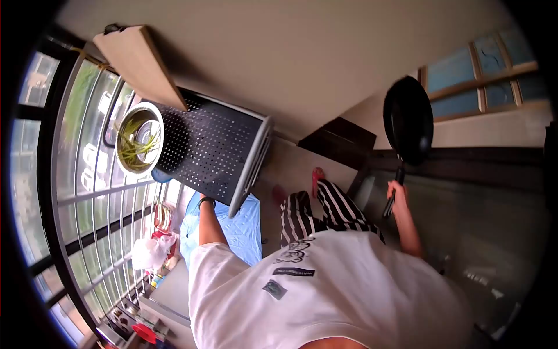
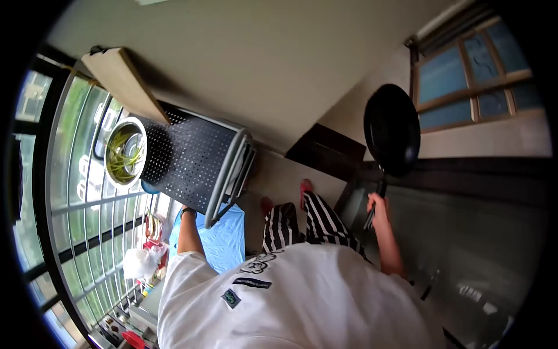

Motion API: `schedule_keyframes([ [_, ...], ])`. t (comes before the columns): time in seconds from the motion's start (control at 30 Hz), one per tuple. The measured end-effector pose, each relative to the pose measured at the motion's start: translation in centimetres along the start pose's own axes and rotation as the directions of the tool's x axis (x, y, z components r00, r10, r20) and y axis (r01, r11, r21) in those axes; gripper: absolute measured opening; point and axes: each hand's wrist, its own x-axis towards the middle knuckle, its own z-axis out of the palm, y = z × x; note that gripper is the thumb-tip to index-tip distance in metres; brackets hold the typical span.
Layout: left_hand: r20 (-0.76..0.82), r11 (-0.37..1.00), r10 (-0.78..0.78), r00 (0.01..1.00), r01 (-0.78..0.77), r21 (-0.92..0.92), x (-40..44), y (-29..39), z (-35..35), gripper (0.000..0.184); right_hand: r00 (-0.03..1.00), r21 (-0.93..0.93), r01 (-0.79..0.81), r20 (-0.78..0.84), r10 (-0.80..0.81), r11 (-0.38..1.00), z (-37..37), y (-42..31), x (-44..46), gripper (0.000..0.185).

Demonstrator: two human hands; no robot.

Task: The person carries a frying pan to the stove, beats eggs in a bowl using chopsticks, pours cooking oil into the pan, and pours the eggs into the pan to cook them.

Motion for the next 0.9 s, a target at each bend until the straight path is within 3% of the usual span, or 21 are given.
schedule_keyframes([
  [0.17, 0.054, 0.996, 0.024, 0.998, -0.028, 0.082, -3.4, -0.4, -4.6, 0.058, 1.000, 0.083, 0.015, -0.016, -0.014, 0.996, -0.1, -0.7, 1.5, 0.019],
  [0.2, 0.128, 0.969, 0.059, 0.990, -0.088, 0.230, -1.9, -1.5, -7.6, 0.062, 0.999, 0.079, 0.039, -0.041, -0.036, 0.996, 0.1, -1.2, 1.1, 0.019],
  [0.23, 0.168, 0.900, -0.053, 0.984, -0.026, 0.435, 0.0, -2.3, -10.4, 0.060, 0.996, 0.075, 0.060, -0.070, -0.055, 0.995, 0.2, -1.7, 1.1, 0.018],
  [0.27, 0.017, 0.786, -0.042, 0.999, 0.023, 0.618, -5.3, -2.7, -10.5, 0.035, 0.991, 0.105, 0.102, -0.095, -0.093, 0.989, 0.0, -1.5, 1.7, 0.018],
  [0.3, 0.068, 0.636, -0.253, 0.965, 0.112, 0.764, -6.3, -3.3, -12.0, 0.026, 0.987, 0.126, 0.127, -0.117, -0.112, 0.984, -0.2, -1.3, 2.2, 0.018],
  [0.33, 0.108, 0.397, -0.332, 0.937, 0.035, 0.917, -9.2, -3.6, -12.6, 0.026, 0.982, 0.138, 0.138, -0.144, -0.118, 0.981, -0.3, -1.5, 2.2, 0.018],
  [0.37, 0.297, 0.063, -0.403, 0.866, -0.298, 0.953, -11.8, -3.8, -11.7, 0.025, 0.978, 0.147, 0.154, -0.167, -0.129, 0.977, -0.5, -1.9, 2.5, 0.018],
  [0.4, 0.520, -0.236, -0.496, 0.696, -0.684, 0.690, -14.4, -3.7, -10.3, 0.024, 0.978, 0.146, 0.138, -0.177, -0.112, 0.979, -1.0, -1.4, 3.4, 0.018],
  [0.43, 0.630, -0.325, -0.530, 0.568, -0.822, 0.467, -17.1, -3.7, -8.4, 0.023, 0.979, 0.145, 0.166, -0.142, -0.145, 0.975, -1.7, -1.4, 3.3, 0.019],
  [0.47, 0.696, -0.366, -0.505, 0.511, -0.857, 0.363, -20.0, -3.4, -5.6, 0.022, 0.977, 0.060, 0.132, -0.179, -0.119, 0.989, -2.1, -0.8, 3.8, 0.023],
  [0.5, 0.741, -0.398, -0.424, 0.521, -0.842, 0.364, -22.9, -2.9, -2.5, 0.022, 0.978, 0.000, 0.154, -0.139, -0.153, 0.988, -2.7, -2.4, 2.3, 0.031],
  [0.57, 0.762, -0.384, -0.113, 0.638, -0.735, 0.559, -29.9, -3.8, 7.2, 0.022, 0.982, -0.044, 0.188, -0.003, -0.188, 0.981, -4.2, -4.8, 2.2, 0.033],
  [0.6, 0.792, -0.408, -0.101, 0.603, -0.751, 0.520, -30.3, -5.6, 11.0, 0.026, 0.987, -0.055, 0.159, 0.039, -0.157, 0.986, -4.7, -6.6, 1.8, 0.035],
  [0.63, 0.876, -0.244, -0.096, 0.473, -0.864, 0.440, -35.5, -5.2, 16.9, 0.029, 0.982, -0.017, 0.151, 0.117, -0.148, 0.988, -5.4, -7.4, 2.4, 0.037],
  [0.67, 0.925, -0.216, -0.121, 0.360, -0.919, 0.329, -35.8, -7.6, 21.8, 0.031, 0.970, 0.018, 0.134, 0.201, -0.135, 0.991, -6.0, -8.4, 3.4, 0.038],
  [0.73, 0.968, 0.241, -0.120, 0.220, -0.939, 0.244, -38.6, -13.2, 34.1, 0.041, 0.965, 0.013, 0.065, 0.253, -0.066, 0.998, -7.2, -11.4, 7.7, 0.044],
  [0.77, 0.921, 0.569, -0.283, 0.267, -0.727, 0.386, -42.8, -14.8, 41.7, 0.052, 0.962, 0.060, 0.011, 0.272, -0.027, 0.998, -7.8, -12.1, 12.9, 0.047],
  [0.8, 0.817, 0.544, -0.481, 0.318, -0.623, 0.563, -43.8, -16.4, 46.6, 0.057, 0.967, 0.017, -0.010, 0.256, 0.005, 1.000, -8.0, -13.3, 14.4, 0.050],
  [0.83, 0.766, 0.624, -0.495, 0.410, -0.446, 0.641, -46.4, -17.2, 50.1, 0.058, 0.963, -0.077, -0.024, 0.265, 0.044, 0.997, -8.2, -14.5, 15.7, 0.049],
  [0.9, 0.660, 0.623, -0.692, 0.290, -0.220, 0.750, -47.4, -19.4, 58.7, 0.056, 0.963, -0.159, 0.070, 0.268, -0.025, 0.985, -9.5, -15.6, 20.6, 0.057],
])
